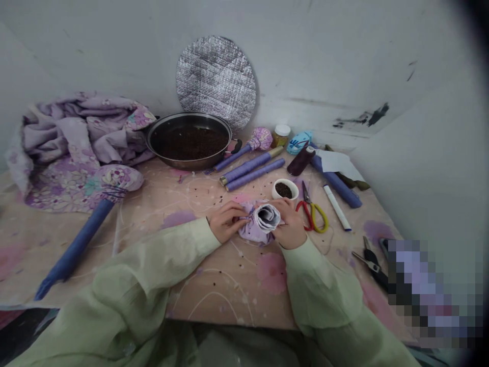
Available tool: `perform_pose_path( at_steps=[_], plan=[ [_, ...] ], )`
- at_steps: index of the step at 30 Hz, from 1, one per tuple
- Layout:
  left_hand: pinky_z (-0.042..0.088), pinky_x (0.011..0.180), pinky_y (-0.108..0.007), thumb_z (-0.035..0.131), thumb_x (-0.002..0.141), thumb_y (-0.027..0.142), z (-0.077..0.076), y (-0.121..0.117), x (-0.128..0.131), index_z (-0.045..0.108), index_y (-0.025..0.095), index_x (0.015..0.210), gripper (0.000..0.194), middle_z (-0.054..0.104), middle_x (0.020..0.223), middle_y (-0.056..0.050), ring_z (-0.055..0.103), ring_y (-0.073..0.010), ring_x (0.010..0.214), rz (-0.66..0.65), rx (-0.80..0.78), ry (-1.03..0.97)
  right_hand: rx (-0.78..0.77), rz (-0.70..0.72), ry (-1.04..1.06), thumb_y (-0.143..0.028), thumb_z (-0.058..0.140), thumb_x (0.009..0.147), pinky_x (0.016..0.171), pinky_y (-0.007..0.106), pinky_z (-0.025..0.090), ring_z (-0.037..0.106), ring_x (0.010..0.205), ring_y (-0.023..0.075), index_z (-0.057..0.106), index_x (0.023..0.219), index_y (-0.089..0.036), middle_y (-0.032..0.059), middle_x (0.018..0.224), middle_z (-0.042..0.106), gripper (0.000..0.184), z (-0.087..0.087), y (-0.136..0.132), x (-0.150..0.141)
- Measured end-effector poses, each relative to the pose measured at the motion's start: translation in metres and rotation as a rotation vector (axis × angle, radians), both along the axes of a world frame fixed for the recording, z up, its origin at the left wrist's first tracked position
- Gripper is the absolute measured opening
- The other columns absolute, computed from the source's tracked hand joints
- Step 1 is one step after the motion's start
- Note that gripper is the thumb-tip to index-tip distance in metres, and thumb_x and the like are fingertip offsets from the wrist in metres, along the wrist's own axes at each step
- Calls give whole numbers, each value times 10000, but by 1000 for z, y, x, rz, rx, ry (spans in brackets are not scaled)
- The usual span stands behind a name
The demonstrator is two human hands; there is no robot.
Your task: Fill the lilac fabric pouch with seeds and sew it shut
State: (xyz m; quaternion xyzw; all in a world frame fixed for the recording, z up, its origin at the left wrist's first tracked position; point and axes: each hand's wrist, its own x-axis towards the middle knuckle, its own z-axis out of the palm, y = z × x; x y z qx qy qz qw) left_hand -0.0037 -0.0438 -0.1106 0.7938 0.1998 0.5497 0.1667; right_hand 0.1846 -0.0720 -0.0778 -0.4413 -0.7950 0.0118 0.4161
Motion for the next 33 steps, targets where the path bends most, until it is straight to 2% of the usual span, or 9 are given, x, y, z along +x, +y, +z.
perform_pose_path(
  at_steps=[5, 10, 19, 23, 33],
  plan=[
    [512, 626, -219, 656, 768, 157, -2, 0, 0, 617, 122, 861, 106, 608, 804, -63, 590, -109, 729, 5, -11, 2, -7, -57, 32, -384, 603, 780, 752, 387, 451, 630, 806, 223, 618, 850, -206, 53, 825, 691, 193, -1, 0, -4],
    [512, 629, -215, 673, 753, 156, -3, 0, 1, 621, 115, 856, 122, 600, 805, -56, 588, -102, 723, 8, -22, -14, 32, -105, 94, -317, 599, 797, 768, 379, 456, 632, 779, 206, 609, 792, -201, 40, 784, 687, 116, -1, 0, -5],
    [507, 609, -213, 660, 766, 166, -2, 0, 2, 623, 125, 850, 100, 601, 794, -58, 587, -104, 710, 11, -33, -10, -61, -151, 221, -361, 654, 740, 717, 348, 480, 618, 712, 190, 614, 745, -207, 17, 728, 674, 159, 0, -1, -5],
    [510, 622, -222, 663, 763, 161, -2, 0, 2, 623, 129, 851, 101, 602, 790, -56, 591, -107, 716, 8, -46, -7, -139, -150, 294, -354, 673, 721, 687, 327, 497, 626, 730, 191, 638, 803, -198, 23, 773, 683, 179, -1, -1, -5],
    [487, 585, -208, 661, 765, 177, -2, 0, 2, 619, 133, 842, 98, 596, 789, -53, 563, -94, 675, 7, -84, -2, -179, -155, 300, -333, 672, 725, 663, 310, 504, 630, 677, 176, 638, 806, -196, 14, 746, 686, 163, -1, -3, -5]
  ],
)
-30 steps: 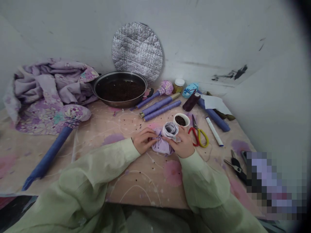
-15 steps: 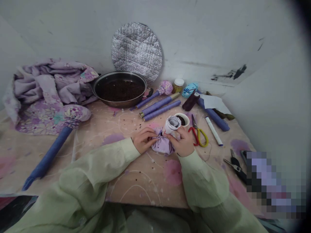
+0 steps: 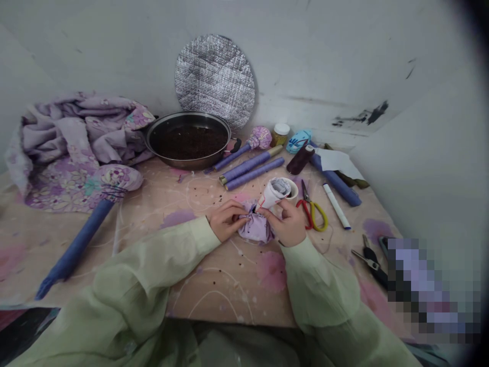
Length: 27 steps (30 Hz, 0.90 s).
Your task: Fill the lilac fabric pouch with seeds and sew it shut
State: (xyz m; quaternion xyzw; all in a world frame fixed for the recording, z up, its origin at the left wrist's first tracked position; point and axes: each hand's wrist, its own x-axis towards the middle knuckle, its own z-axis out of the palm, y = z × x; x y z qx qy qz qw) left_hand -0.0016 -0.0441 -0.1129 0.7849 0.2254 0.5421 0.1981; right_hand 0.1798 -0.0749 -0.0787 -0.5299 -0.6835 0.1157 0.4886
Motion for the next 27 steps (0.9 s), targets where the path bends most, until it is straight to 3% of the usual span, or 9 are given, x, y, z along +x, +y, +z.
perform_pose_path(
  at_steps=[6, 10, 14, 18, 22, 27],
  plan=[
    [445, 555, -212, 633, 783, 219, -5, 4, 3, 608, 122, 851, 121, 590, 761, -52, 506, -86, 611, 1, -131, 51, -2, -37, 100, -331, 666, 729, 671, 314, 503, 631, 698, 174, 635, 849, -187, 23, 780, 687, 190, -3, 0, 1],
    [447, 577, -223, 603, 784, 230, -2, 3, 2, 588, 133, 881, 138, 587, 814, -64, 520, -105, 671, -19, -119, 47, 8, -48, 124, -343, 677, 713, 664, 316, 502, 630, 687, 176, 633, 839, -189, 18, 756, 685, 204, -6, 0, 2],
    [461, 646, -263, 568, 775, 209, 11, 1, -2, 582, 142, 842, 96, 561, 844, -73, 533, -131, 744, -17, 17, 60, 7, -81, 186, -347, 673, 712, 683, 325, 507, 634, 701, 179, 638, 883, -182, 33, 790, 695, 241, -6, 1, 5],
    [407, 621, -269, 564, 776, 246, 19, 0, -7, 622, 180, 790, 89, 575, 752, -37, 501, -125, 667, -88, 262, 298, -1, -126, 251, -362, 675, 699, 634, 320, 511, 619, 659, 174, 640, 909, -176, 37, 761, 687, 282, -6, 3, 10],
    [365, 625, -283, 589, 788, 344, 12, 0, -10, 630, 178, 915, 213, 622, 777, -42, 511, -145, 694, -58, 410, 483, 19, -103, 302, -361, 665, 701, 711, 341, 520, 633, 796, 203, 630, 940, -179, 61, 866, 687, 302, -7, 5, 13],
    [331, 613, -276, 535, 845, 386, -2, -1, -12, 632, 195, 945, 237, 609, 743, -28, 493, -135, 668, 37, 526, 547, 30, -84, 322, -360, 660, 707, 763, 354, 519, 635, 855, 213, 622, 938, -184, 67, 907, 684, 293, -6, 6, 15]
  ],
)
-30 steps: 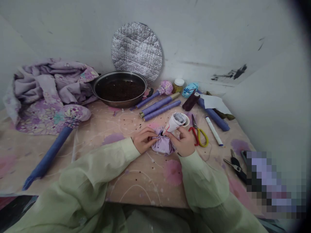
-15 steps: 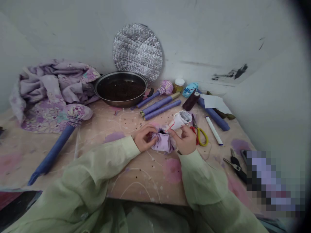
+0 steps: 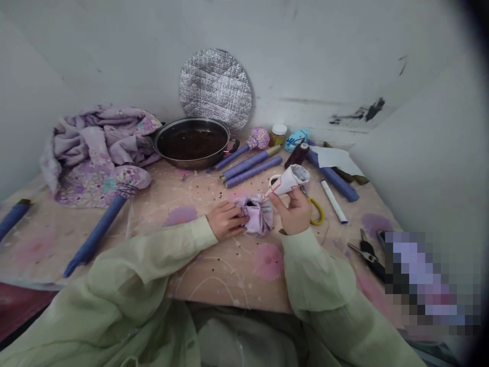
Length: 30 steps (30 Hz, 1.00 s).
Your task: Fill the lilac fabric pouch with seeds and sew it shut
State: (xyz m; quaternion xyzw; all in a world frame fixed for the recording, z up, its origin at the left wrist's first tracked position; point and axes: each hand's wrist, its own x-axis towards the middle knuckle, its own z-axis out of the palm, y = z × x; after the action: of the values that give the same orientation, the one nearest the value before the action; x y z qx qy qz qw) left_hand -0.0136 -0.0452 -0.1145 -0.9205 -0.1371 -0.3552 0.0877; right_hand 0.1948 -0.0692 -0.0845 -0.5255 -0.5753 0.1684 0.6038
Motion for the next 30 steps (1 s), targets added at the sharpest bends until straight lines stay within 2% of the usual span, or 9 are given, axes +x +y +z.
perform_pose_path(
  at_steps=[3, 7, 12, 19, 24, 28, 30],
  plan=[
    [335, 623, -279, 502, 872, 362, -1, -3, 1, 630, 195, 919, 216, 599, 725, -25, 498, -135, 673, 21, 11, 15, 12, 16, 12, -368, 663, 705, 791, 365, 513, 643, 847, 211, 625, 913, -188, 64, 898, 688, 278, 1, 0, 1],
    [363, 645, -272, 481, 895, 298, 4, -10, 3, 614, 206, 907, 162, 594, 736, -21, 524, -125, 693, 22, -75, 73, 17, 12, 12, -370, 670, 701, 799, 370, 509, 649, 816, 205, 625, 912, -188, 57, 859, 694, 283, 2, 0, 1],
    [373, 592, -253, 455, 905, 185, 3, -13, 2, 592, 200, 843, 151, 580, 686, -6, 523, -101, 631, -82, -93, 90, 32, 11, -3, -369, 661, 705, 791, 362, 512, 648, 815, 201, 629, 887, -188, 55, 848, 696, 258, 2, 1, 2],
    [414, 581, -260, 457, 895, 162, 0, -15, -3, 597, 175, 796, 172, 598, 665, -25, 539, -114, 611, -93, 41, 158, 51, 9, -11, -351, 664, 703, 784, 363, 512, 648, 803, 199, 632, 880, -181, 53, 814, 693, 247, 2, 1, 3],
    [436, 607, -257, 437, 903, 179, -8, -8, -3, 587, 188, 760, 207, 598, 677, -23, 538, -107, 605, -189, -8, 75, 50, -2, -8, -357, 659, 709, 766, 354, 512, 644, 766, 189, 627, 871, -180, 50, 794, 687, 242, 1, 1, 4],
    [416, 580, -242, 483, 886, 201, -14, -5, -8, 594, 194, 760, 168, 601, 670, -14, 544, -105, 606, -212, 54, 68, 48, 1, -13, -372, 657, 711, 768, 352, 513, 644, 766, 188, 626, 882, -181, 51, 811, 687, 259, 0, 2, 5],
    [409, 581, -240, 484, 891, 227, -10, -5, -14, 606, 204, 787, 162, 619, 701, -17, 561, -108, 640, -183, -2, 73, 53, -6, -27, -376, 653, 713, 769, 352, 514, 643, 781, 191, 624, 913, -184, 54, 827, 687, 278, -1, 4, 7]
  ],
)
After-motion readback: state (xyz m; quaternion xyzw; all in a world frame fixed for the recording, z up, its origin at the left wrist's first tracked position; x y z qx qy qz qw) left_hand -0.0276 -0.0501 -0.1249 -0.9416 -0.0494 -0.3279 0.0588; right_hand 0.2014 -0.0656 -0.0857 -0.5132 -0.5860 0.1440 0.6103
